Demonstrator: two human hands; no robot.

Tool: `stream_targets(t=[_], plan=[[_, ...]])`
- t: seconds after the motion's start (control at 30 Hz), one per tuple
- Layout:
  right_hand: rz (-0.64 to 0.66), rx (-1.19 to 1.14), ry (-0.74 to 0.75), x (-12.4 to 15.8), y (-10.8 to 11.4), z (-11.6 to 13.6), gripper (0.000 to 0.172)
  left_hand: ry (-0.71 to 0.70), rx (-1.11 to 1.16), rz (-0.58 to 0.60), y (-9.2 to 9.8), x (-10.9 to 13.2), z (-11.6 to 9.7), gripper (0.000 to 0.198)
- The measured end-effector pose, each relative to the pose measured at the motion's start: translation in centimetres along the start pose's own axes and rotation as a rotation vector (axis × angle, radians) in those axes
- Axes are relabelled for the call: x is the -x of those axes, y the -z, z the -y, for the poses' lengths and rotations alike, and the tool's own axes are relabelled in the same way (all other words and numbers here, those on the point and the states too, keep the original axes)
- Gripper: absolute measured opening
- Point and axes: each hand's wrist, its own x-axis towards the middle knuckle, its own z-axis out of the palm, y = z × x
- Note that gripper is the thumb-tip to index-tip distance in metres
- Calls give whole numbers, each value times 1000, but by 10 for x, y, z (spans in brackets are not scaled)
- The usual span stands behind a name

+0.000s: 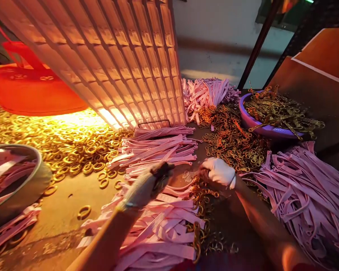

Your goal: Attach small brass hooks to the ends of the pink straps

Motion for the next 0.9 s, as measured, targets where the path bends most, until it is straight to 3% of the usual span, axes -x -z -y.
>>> stream_targets(t=[0.07,0.17,0.27,0.4,0.5,0.6,0.77,0.83,0.9], plan=[[-39,107,-128,-12,-1,-12,14,171,303,69,-11,-24,19,32],[-71,220,-229,-23,-11,-22,27,274,473,189,-8,-41,35,47],[-71,255,-215,-25,-18,-27,30,244,522,281,-1,-37,40,45],[-122,205,-152,-19,-17,-31,27,163,443,204,-5,-29,47,37],[-266,-270,108,-13,-23,-23,30,117,321,177,-10,-28,51,38],[-270,-832,293,-11,-33,1,37,44,179,220,-16,-23,51,47],[4,-1256,232,-22,-41,47,34,-94,67,266,-28,-13,46,64],[139,-1327,210,-27,-41,55,36,-152,60,272,-31,-12,44,64],[179,-1408,145,-31,-42,55,41,-141,42,269,-31,-14,43,61]])
